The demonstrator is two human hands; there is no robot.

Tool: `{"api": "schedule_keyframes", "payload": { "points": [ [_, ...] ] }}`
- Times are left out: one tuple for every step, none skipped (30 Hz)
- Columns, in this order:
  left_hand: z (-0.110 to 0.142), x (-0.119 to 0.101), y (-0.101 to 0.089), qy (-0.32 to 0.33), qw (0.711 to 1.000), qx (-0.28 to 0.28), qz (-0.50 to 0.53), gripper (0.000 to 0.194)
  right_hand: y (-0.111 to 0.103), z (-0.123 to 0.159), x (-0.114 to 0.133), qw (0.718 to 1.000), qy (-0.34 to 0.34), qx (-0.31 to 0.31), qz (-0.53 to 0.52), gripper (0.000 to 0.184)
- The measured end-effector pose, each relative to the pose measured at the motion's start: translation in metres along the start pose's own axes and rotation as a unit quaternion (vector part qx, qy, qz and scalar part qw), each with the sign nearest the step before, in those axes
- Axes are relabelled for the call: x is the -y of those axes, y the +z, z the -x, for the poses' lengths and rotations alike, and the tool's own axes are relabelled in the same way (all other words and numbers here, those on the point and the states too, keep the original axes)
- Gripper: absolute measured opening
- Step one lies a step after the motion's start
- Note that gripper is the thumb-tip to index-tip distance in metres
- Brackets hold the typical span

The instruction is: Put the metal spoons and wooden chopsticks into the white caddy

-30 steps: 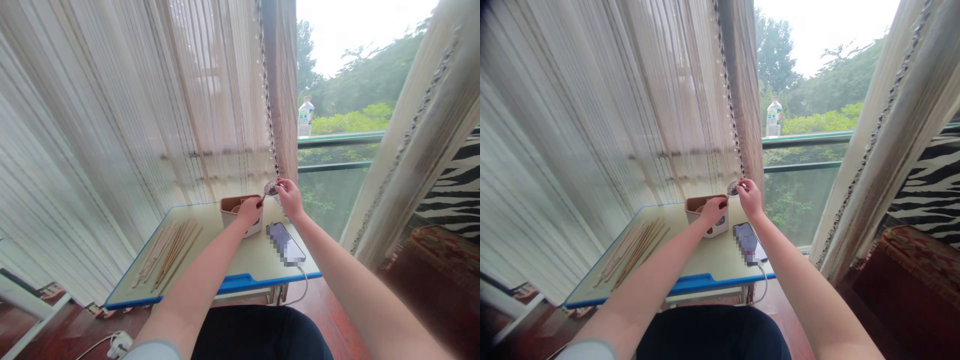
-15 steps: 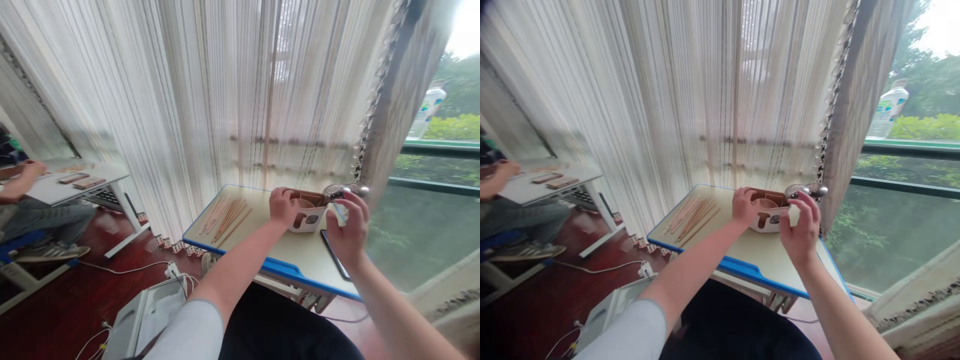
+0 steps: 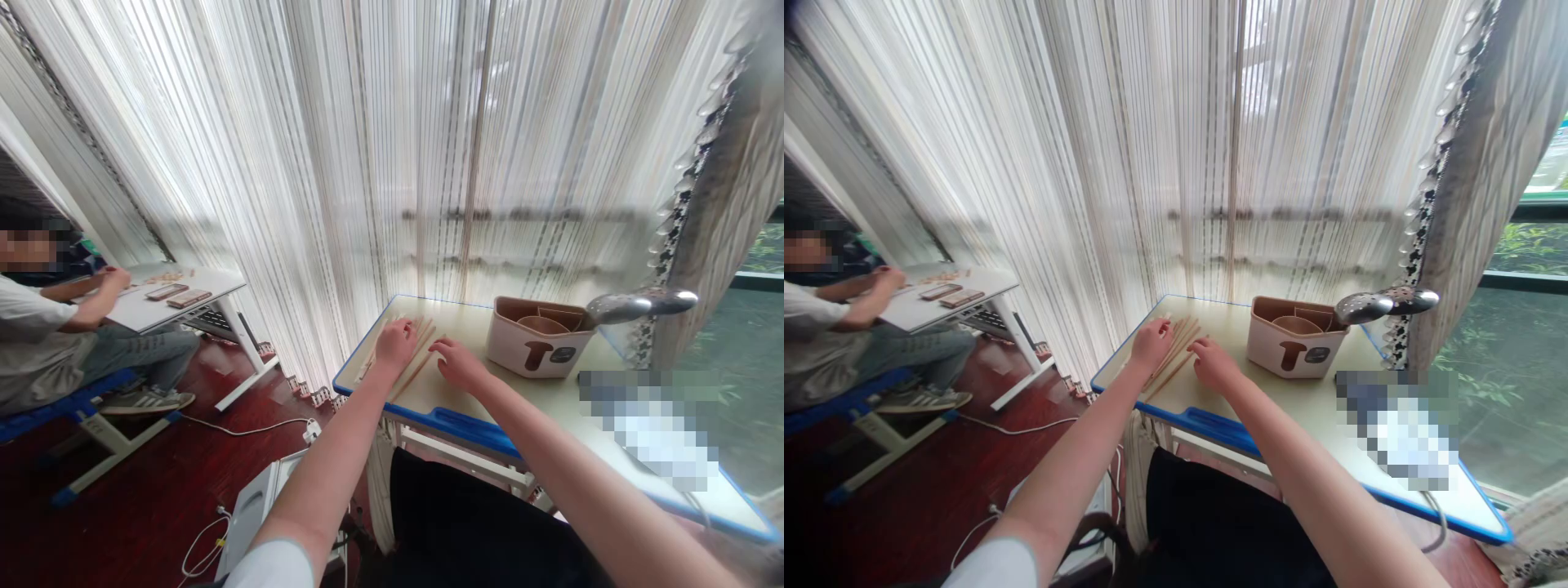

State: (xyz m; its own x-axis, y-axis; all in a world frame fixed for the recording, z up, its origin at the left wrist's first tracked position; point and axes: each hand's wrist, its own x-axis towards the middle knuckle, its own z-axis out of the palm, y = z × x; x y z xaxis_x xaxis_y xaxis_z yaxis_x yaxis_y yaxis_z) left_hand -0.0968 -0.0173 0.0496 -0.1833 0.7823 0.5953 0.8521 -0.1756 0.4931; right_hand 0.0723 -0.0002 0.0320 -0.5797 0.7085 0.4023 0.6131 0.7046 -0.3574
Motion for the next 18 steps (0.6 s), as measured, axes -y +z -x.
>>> {"api": "schedule_keyframes", "payload": {
  "points": [
    [-0.001,0.004,-0.001,0.008,1.0,-0.003,0.01,0.023,0.006,-0.006,-0.003,1.0,-0.001,0.021,0.02,0.039],
    [-0.001,0.008,-0.002,0.012,1.0,-0.005,0.022,0.023,0.011,-0.01,-0.006,0.999,-0.001,0.026,0.034,0.04],
    [0.0,0.013,-0.001,0.007,0.999,-0.012,0.034,0.023,0.016,-0.013,-0.009,0.999,0.003,0.022,0.04,0.039],
    [0.001,0.018,-0.001,-0.008,0.999,-0.026,0.046,0.024,0.02,-0.014,-0.012,0.999,0.009,0.014,0.037,0.036],
    [0.002,0.023,0.0,-0.032,0.997,-0.044,0.057,0.025,0.023,-0.015,-0.015,0.999,0.015,0.007,0.03,0.033],
    [0.004,0.029,0.0,-0.064,0.993,-0.067,0.069,0.027,0.025,-0.014,-0.018,1.0,0.021,0.002,0.02,0.031],
    [0.005,0.035,0.001,-0.088,0.989,-0.085,0.084,0.029,0.027,-0.014,-0.02,1.0,0.025,-0.002,0.012,0.031],
    [0.007,0.04,0.002,-0.095,0.986,-0.096,0.101,0.03,0.028,-0.013,-0.023,1.0,0.027,-0.004,0.006,0.033],
    [0.007,0.045,0.003,-0.098,0.983,-0.101,0.117,0.031,0.028,-0.012,-0.025,1.0,0.028,-0.006,0.002,0.034],
    [0.008,0.049,0.004,-0.099,0.981,-0.101,0.132,0.032,0.027,-0.012,-0.026,1.0,0.028,-0.009,0.001,0.034],
    [0.009,0.051,0.005,-0.099,0.98,-0.098,0.144,0.032,0.027,-0.011,-0.027,1.0,0.028,-0.011,-0.002,0.034],
    [0.009,0.052,0.006,-0.1,0.979,-0.093,0.153,0.033,0.026,-0.011,-0.028,0.999,0.034,-0.012,-0.001,0.033],
    [0.01,0.052,0.007,-0.1,0.979,-0.085,0.158,0.033,0.026,-0.01,-0.028,0.999,0.044,-0.014,0.003,0.03],
    [0.011,0.051,0.008,-0.096,0.979,-0.074,0.162,0.033,0.025,-0.01,-0.028,0.998,0.061,-0.018,0.012,0.028],
    [0.013,0.05,0.009,-0.086,0.981,-0.061,0.165,0.032,0.025,-0.01,-0.028,0.996,0.084,-0.024,0.023,0.027],
    [0.014,0.048,0.01,-0.072,0.982,-0.044,0.168,0.032,0.025,-0.009,-0.028,0.993,0.111,-0.03,0.035,0.029],
    [0.016,0.046,0.011,-0.058,0.983,-0.025,0.171,0.031,0.025,-0.009,-0.028,0.989,0.138,-0.034,0.045,0.034],
    [0.017,0.044,0.012,-0.045,0.984,-0.009,0.174,0.03,0.025,-0.009,-0.028,0.984,0.165,-0.034,0.052,0.039]
  ]
}}
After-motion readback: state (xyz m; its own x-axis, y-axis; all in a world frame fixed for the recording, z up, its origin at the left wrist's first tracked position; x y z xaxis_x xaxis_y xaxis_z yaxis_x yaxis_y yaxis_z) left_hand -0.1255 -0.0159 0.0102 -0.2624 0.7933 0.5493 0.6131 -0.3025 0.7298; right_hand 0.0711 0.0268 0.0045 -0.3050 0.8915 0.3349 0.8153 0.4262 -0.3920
